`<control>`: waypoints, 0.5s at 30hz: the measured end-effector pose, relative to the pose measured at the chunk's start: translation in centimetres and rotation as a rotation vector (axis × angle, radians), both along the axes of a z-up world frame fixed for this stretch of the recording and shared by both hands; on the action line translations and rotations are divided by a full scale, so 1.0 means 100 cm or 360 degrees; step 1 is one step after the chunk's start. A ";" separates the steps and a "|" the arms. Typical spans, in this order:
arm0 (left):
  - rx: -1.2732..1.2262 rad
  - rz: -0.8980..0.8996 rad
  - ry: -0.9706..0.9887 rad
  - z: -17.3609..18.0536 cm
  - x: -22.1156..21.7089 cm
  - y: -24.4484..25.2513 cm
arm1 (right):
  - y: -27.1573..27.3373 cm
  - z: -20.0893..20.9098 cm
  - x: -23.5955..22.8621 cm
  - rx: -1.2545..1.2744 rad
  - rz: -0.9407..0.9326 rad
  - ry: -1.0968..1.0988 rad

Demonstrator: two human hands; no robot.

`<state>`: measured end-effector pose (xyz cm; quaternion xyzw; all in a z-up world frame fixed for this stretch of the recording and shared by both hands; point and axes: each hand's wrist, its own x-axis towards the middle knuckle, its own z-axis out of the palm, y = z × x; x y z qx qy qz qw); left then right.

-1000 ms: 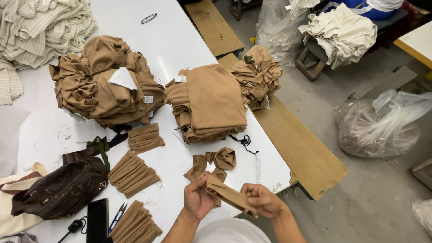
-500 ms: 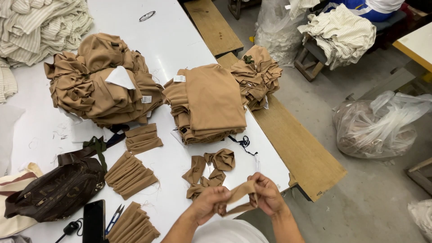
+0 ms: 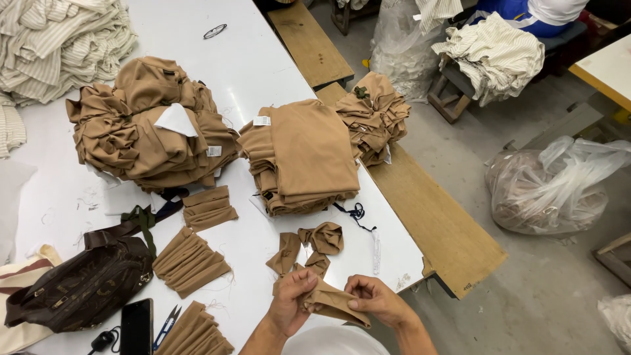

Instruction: The person is folding small rectangular fabric strips and stacking them neatly on a work table.

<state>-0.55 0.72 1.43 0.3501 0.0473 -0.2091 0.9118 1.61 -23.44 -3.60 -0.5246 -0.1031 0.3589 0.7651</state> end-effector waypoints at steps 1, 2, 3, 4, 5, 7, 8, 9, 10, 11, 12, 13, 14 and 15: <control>0.0015 0.0066 0.0007 0.002 0.000 0.000 | 0.003 0.001 0.000 -0.0037 -0.0024 -0.0084; 0.0014 0.0066 0.0007 0.003 0.001 0.001 | 0.004 0.004 0.000 -0.0037 -0.0024 -0.0084; -0.0008 0.0103 0.0059 0.003 0.002 0.001 | 0.006 0.006 -0.001 -0.0077 -0.0043 -0.0125; -0.0032 0.0141 0.0111 0.004 0.003 0.001 | 0.007 0.008 -0.001 -0.0117 -0.0060 -0.0166; -0.0034 0.0144 0.0111 0.005 0.005 0.001 | 0.006 0.002 0.000 -0.0119 -0.0057 -0.0166; -0.0027 0.0146 0.0165 0.006 0.005 0.000 | 0.004 -0.010 -0.001 -0.0161 -0.0080 -0.0127; -0.0028 0.0146 0.0167 0.007 0.006 0.001 | 0.006 -0.010 0.001 -0.0162 -0.0080 -0.0125; 0.0007 0.0110 0.0153 0.008 0.007 0.002 | 0.007 -0.009 0.003 -0.0040 -0.0212 -0.0144; 0.0040 0.0074 0.0141 0.009 0.007 0.002 | 0.008 -0.009 0.004 0.0082 -0.0342 -0.0160; 0.0039 0.0075 0.0146 0.013 0.010 0.003 | 0.007 -0.007 0.006 0.0080 -0.0342 -0.0156; 0.0113 0.0060 0.0190 0.017 0.013 0.003 | 0.005 -0.005 0.009 0.0152 -0.0399 -0.0057; 0.0187 0.0046 0.0235 0.020 0.015 0.004 | 0.003 -0.004 0.011 0.0225 -0.0456 0.0042; 0.0186 0.0045 0.0244 0.019 0.018 0.004 | 0.005 0.009 0.014 0.0222 -0.0456 0.0051; 0.0306 0.0042 0.0177 0.017 0.021 0.004 | 0.008 0.020 0.016 0.0018 -0.0248 0.0006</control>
